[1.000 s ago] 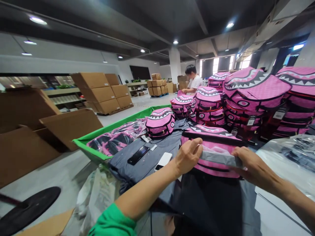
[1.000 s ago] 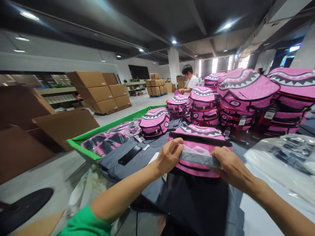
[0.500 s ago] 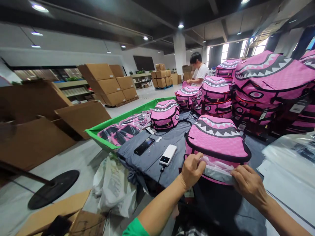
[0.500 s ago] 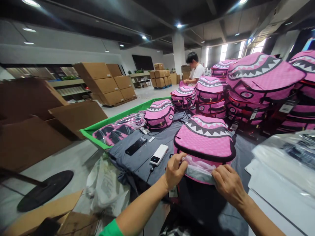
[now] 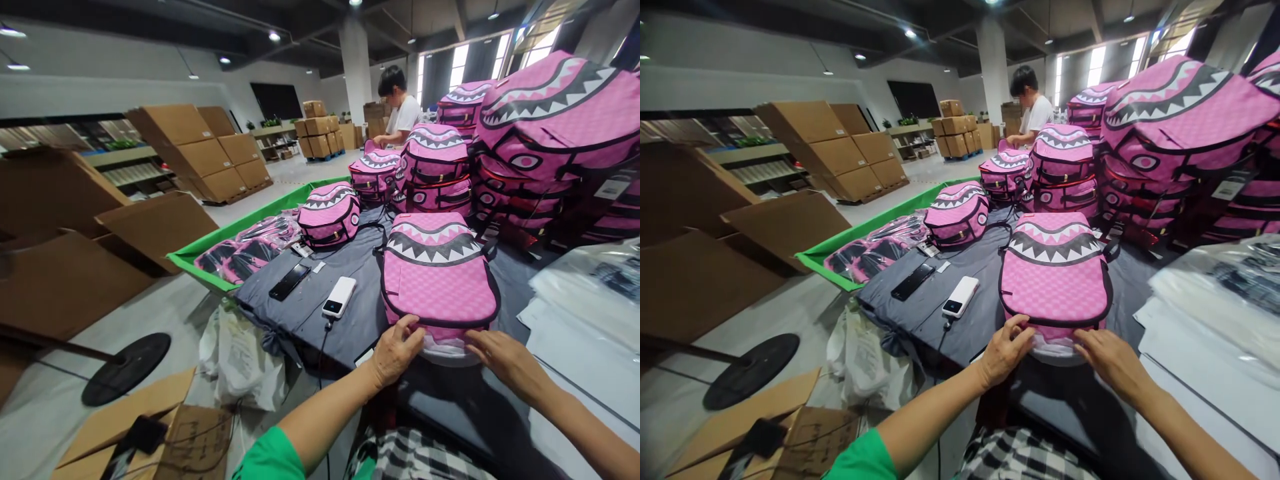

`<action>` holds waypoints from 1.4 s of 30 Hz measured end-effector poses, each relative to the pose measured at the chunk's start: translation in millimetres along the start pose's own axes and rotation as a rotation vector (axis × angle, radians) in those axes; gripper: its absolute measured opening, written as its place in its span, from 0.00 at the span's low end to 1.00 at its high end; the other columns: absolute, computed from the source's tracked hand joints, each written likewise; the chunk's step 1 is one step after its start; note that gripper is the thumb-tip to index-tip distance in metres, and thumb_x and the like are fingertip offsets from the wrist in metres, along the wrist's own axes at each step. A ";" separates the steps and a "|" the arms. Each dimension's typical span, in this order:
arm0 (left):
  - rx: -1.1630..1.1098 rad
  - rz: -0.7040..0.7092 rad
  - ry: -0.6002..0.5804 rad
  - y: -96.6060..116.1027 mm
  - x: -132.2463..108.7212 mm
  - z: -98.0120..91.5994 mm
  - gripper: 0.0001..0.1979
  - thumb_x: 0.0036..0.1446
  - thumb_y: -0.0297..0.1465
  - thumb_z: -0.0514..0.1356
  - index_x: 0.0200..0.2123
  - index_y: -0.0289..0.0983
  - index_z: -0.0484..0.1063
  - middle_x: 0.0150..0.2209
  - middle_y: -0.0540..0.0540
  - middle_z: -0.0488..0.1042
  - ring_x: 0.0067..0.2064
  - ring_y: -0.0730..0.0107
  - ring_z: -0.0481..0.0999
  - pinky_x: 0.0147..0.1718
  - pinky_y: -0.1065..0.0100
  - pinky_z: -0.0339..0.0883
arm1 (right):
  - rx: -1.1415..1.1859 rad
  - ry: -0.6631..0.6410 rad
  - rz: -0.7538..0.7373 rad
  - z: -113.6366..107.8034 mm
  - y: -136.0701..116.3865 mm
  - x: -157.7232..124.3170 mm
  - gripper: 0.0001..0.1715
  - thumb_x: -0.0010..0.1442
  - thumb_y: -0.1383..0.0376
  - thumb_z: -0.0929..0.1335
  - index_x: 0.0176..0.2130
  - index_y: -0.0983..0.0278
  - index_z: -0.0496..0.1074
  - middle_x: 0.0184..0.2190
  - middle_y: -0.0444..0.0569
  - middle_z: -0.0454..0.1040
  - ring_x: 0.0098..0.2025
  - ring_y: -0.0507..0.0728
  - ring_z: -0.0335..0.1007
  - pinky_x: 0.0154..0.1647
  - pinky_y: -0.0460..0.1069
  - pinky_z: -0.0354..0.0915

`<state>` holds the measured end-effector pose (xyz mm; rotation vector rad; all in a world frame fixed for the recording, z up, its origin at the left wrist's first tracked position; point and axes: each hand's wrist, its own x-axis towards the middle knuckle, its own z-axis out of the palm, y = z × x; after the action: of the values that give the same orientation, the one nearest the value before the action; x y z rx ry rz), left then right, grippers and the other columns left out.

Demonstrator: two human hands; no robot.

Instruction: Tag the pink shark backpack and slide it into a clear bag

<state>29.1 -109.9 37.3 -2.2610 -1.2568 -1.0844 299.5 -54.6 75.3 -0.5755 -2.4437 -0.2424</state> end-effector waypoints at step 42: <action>-0.073 0.925 -0.135 -33.9 21.5 -11.6 0.06 0.63 0.24 0.56 0.37 0.35 0.73 0.28 0.49 0.67 0.30 0.72 0.67 0.39 0.63 0.65 | -0.246 -0.083 -0.338 -9.9 -1.3 -4.2 0.15 0.66 0.78 0.58 0.41 0.62 0.66 0.31 0.45 0.71 0.27 0.52 0.61 0.27 0.50 0.54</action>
<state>2.5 -85.7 58.7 -2.5331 -0.1003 -0.6202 307.1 -60.2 80.6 -0.2734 -2.6021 -0.6757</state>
